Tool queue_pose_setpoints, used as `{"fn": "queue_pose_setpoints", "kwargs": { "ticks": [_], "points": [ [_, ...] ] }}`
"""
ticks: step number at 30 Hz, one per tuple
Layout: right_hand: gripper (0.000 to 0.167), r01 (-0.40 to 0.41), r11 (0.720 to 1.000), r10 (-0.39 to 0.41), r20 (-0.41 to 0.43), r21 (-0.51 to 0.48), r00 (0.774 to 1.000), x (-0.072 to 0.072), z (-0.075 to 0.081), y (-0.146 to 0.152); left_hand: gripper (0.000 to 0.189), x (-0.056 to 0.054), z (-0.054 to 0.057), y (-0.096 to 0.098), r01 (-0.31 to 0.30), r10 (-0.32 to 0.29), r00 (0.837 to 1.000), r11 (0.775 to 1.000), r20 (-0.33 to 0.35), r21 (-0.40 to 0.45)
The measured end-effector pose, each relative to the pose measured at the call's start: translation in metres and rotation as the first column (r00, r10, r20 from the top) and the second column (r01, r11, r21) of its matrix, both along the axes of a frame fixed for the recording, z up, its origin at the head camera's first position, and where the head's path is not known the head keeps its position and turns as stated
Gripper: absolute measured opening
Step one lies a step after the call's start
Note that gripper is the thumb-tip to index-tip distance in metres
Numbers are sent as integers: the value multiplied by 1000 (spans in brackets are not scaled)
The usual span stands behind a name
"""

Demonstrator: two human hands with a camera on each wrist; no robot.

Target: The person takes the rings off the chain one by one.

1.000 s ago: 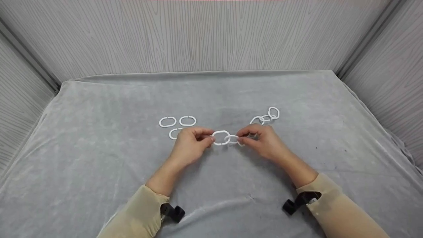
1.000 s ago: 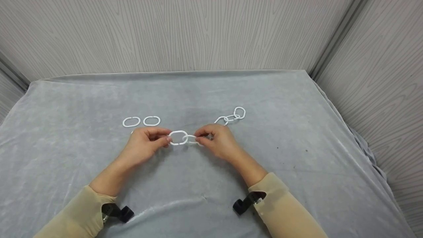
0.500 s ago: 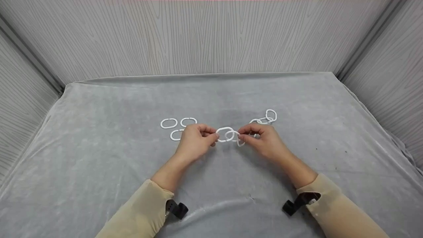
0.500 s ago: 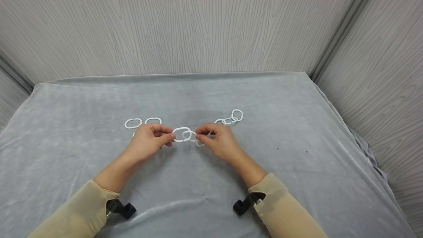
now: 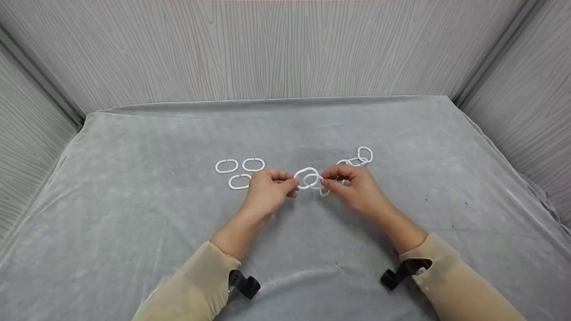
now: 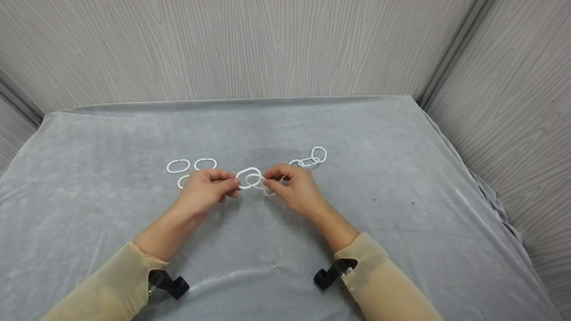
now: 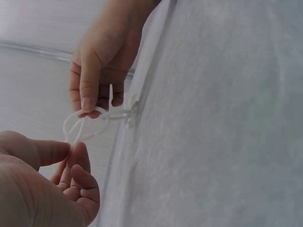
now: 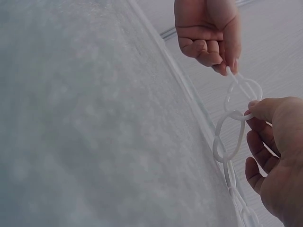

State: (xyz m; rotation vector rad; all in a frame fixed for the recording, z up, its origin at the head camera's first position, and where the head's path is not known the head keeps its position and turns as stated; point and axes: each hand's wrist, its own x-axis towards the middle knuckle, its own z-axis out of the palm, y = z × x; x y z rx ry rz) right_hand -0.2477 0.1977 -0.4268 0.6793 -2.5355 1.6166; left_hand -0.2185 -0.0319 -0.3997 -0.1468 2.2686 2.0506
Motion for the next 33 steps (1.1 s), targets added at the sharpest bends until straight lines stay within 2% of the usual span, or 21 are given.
{"fn": "queue_pose_setpoints", "kwargs": {
  "ticks": [9,17,33],
  "points": [
    [9,-2,1000,2,-28,-8,1000,0,0,-1,5,1,-4,3,-30,30,1000,999,5,34],
    [9,-3,1000,2,-22,-17,1000,-1,-1,-1,6,1,-11,7,-39,39,999,999,4,17],
    [9,-5,1000,4,-7,-26,1000,-1,0,-2,5,2,-15,13,-70,70,998,998,0,-6]
  ]
}}
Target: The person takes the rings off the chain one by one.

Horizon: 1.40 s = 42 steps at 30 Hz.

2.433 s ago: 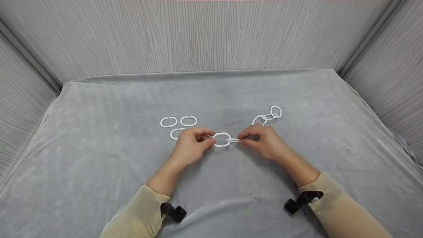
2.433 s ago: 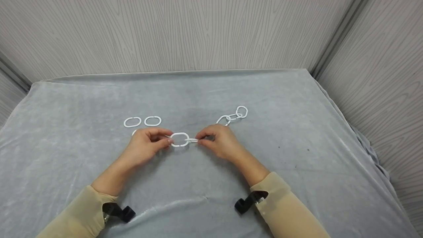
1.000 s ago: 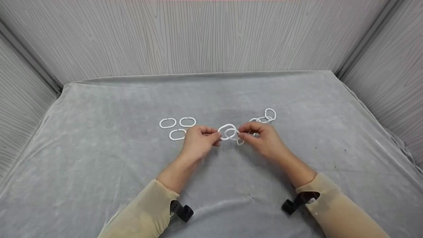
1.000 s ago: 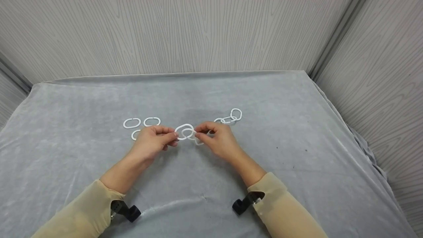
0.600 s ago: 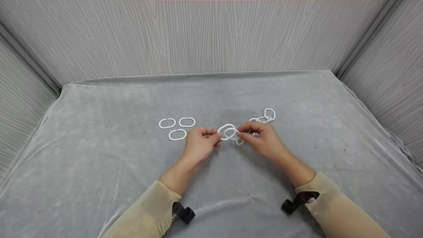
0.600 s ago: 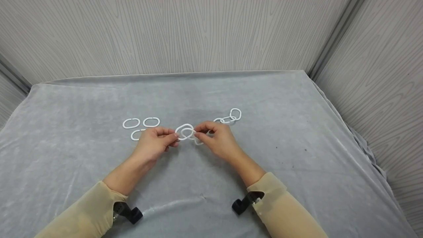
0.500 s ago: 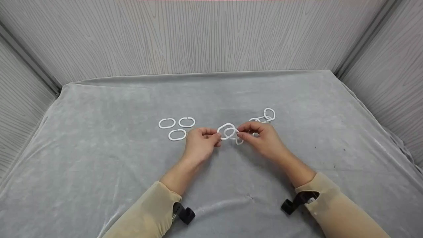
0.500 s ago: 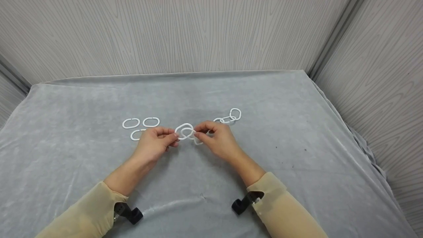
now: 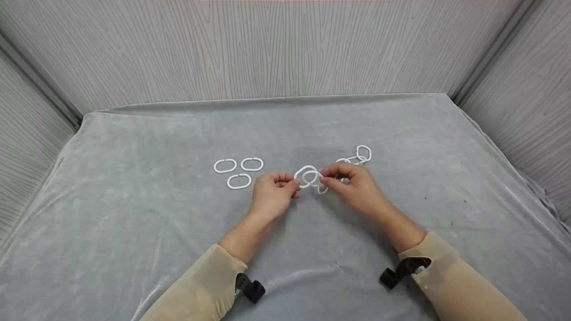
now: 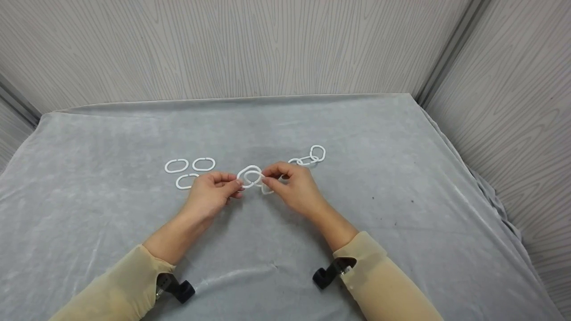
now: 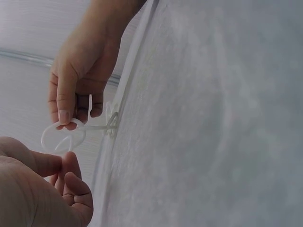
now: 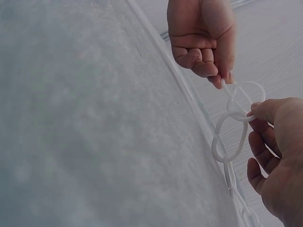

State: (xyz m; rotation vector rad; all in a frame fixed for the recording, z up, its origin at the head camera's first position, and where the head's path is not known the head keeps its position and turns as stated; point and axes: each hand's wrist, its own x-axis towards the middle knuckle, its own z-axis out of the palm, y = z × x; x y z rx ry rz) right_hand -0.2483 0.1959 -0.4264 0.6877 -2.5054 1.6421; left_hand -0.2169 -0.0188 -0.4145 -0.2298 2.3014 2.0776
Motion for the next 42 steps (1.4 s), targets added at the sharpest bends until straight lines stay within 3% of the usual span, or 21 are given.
{"fn": "queue_pose_setpoints", "kwargs": {
  "ticks": [25,42],
  "points": [
    [13,7,1000,-7,-15,2,1000,0,0,0,5,2,-3,4,-85,79,996,985,49,147],
    [6,1,1000,-1,-15,-1,1000,-1,0,0,5,0,-4,1,-95,78,992,977,96,193]
  ]
}}
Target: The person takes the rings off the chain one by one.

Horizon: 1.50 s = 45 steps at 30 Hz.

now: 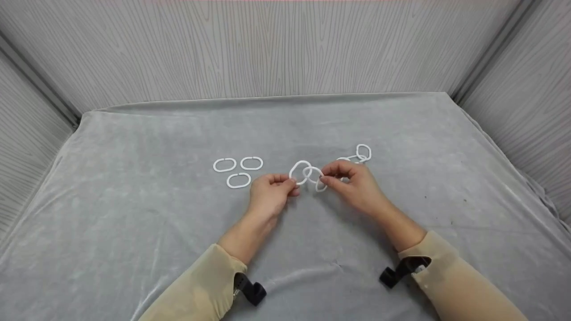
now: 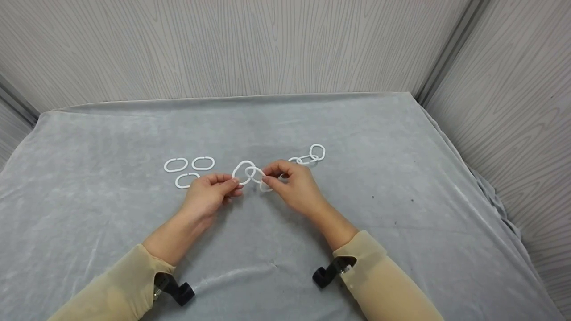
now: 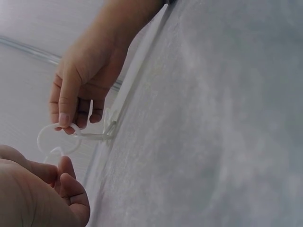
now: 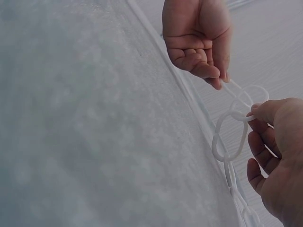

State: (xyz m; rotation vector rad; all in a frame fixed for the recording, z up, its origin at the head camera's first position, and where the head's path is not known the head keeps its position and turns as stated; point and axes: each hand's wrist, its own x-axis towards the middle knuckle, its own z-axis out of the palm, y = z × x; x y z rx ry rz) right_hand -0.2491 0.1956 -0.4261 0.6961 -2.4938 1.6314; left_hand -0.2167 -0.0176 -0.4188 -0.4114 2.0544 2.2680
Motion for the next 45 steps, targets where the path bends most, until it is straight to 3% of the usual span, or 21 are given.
{"fn": "queue_pose_setpoints", "kwargs": {
  "ticks": [16,23,30,36,45],
  "points": [
    [6,5,1000,-5,-12,-12,1000,-3,-3,0,6,-1,0,-5,-16,16,1000,1000,6,-14],
    [7,-3,1000,3,0,-18,1000,-2,-2,1,7,-3,7,-17,-41,34,997,995,-76,-93],
    [7,-8,1000,9,19,-20,1000,-2,-1,1,17,-9,22,-47,-80,47,982,980,-182,-181],
    [7,-14,1000,15,10,-18,1000,-3,-2,1,15,-12,35,-82,-111,68,975,975,-211,-195],
    [8,-11,1000,11,17,-9,1000,-1,-5,1,21,-21,36,-133,-144,69,969,938,-237,-315]
  ]
}}
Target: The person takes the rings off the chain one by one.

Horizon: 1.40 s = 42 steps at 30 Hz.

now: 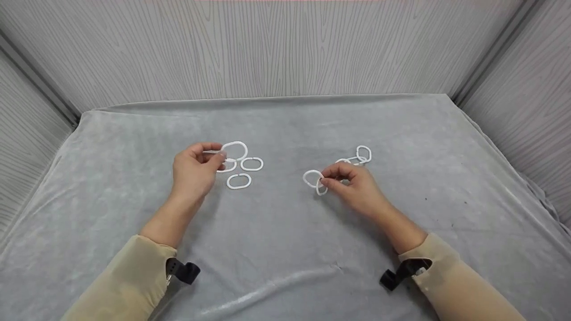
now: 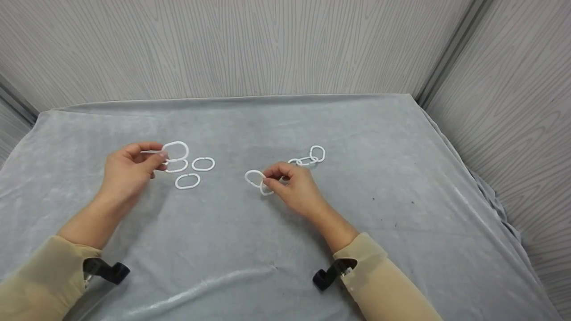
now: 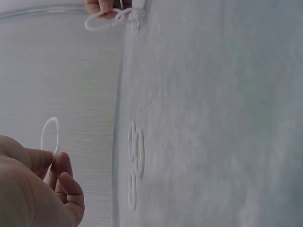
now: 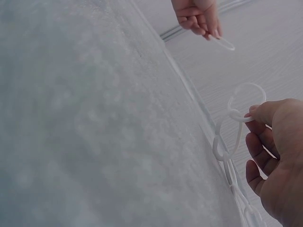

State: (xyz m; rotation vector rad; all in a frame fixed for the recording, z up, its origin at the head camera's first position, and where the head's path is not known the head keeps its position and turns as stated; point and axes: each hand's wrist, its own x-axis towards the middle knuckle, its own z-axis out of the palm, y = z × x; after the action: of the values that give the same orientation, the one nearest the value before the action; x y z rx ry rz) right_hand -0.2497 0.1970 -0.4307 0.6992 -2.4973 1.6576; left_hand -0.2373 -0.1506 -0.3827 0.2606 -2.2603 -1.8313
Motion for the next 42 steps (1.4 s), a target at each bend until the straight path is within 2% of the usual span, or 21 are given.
{"fn": "queue_pose_setpoints", "kwargs": {
  "ticks": [5,9,15,20,25,31,42],
  "points": [
    [7,6,1000,-6,7,3,1000,1,0,0,22,-3,-1,-24,37,-35,999,997,33,-62],
    [7,8,1000,-8,20,6,1000,1,0,1,24,-3,-6,-40,91,-82,994,989,73,-121],
    [6,9,1000,-9,28,13,1000,3,1,4,29,-3,-13,-57,192,-162,975,959,151,-207],
    [7,6,1000,-7,29,16,1000,3,0,3,28,-2,-19,-70,233,-187,964,936,189,-262],
    [6,8,1000,-9,29,9,1000,3,1,2,27,-1,-22,-76,267,-209,957,908,202,-323],
    [8,10,1000,-10,19,-1,1000,2,0,1,24,0,-23,-79,294,-236,952,885,197,-361],
    [7,4,1000,-4,25,8,1000,1,0,-1,24,-1,-30,-82,309,-240,945,878,223,-365]
  ]
}}
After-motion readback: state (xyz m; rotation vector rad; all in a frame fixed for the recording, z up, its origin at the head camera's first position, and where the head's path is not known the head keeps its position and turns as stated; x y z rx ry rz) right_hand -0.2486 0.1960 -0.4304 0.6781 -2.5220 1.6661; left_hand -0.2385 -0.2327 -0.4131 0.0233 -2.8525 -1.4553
